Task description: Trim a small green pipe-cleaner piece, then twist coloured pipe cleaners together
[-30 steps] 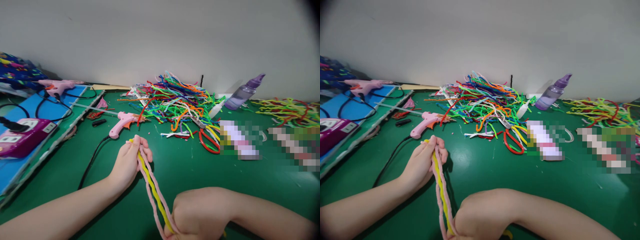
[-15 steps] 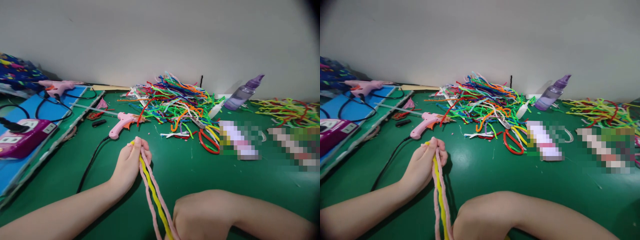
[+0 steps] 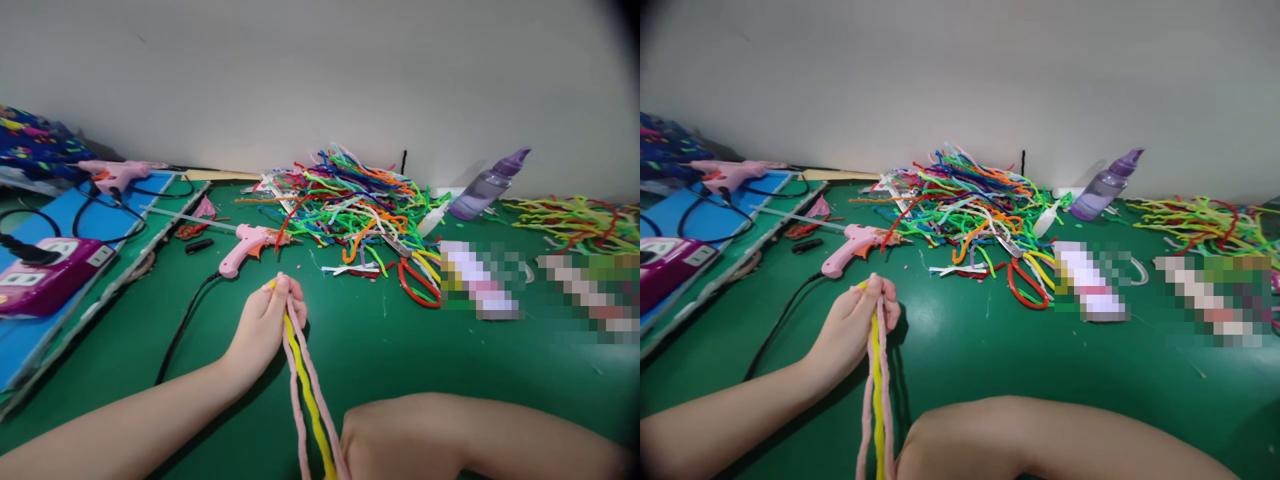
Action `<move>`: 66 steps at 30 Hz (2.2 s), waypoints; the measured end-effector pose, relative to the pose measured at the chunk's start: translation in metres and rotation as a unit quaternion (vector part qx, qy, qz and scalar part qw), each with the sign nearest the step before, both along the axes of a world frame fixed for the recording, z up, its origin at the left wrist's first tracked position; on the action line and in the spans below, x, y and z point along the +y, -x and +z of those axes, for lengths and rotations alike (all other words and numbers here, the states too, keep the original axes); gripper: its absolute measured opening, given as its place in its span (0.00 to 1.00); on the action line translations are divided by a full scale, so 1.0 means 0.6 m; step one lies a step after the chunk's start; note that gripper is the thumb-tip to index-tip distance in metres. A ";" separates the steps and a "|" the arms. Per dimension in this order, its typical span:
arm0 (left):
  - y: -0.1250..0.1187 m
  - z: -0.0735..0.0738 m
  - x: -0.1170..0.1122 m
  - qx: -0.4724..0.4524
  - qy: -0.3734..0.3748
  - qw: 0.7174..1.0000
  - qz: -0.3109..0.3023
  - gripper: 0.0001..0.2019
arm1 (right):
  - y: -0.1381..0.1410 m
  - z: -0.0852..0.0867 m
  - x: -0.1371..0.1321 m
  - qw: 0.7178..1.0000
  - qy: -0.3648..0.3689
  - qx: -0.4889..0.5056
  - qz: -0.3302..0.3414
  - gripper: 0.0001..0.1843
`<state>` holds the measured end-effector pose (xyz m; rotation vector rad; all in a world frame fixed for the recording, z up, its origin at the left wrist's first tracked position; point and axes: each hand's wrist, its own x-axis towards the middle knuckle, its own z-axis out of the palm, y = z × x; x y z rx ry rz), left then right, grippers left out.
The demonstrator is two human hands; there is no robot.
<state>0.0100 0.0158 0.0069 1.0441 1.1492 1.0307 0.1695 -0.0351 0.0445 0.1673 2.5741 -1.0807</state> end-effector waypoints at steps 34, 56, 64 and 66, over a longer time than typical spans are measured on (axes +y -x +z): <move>0.005 0.000 0.004 0.030 -0.042 0.994 -0.093 0.21 | -0.015 -0.002 0.011 0.902 -0.063 0.011 -0.428 0.16; 0.008 -0.003 0.004 0.039 -0.030 0.995 -0.092 0.22 | -0.017 -0.009 0.014 0.913 -0.114 0.008 -0.392 0.13; 0.002 0.002 0.002 -0.022 0.000 0.995 -0.101 0.20 | -0.033 0.015 0.040 0.956 -0.053 0.041 -0.287 0.16; 0.002 0.003 0.003 -0.012 -0.008 0.994 -0.107 0.20 | -0.041 0.024 0.050 0.930 -0.107 0.054 -0.348 0.15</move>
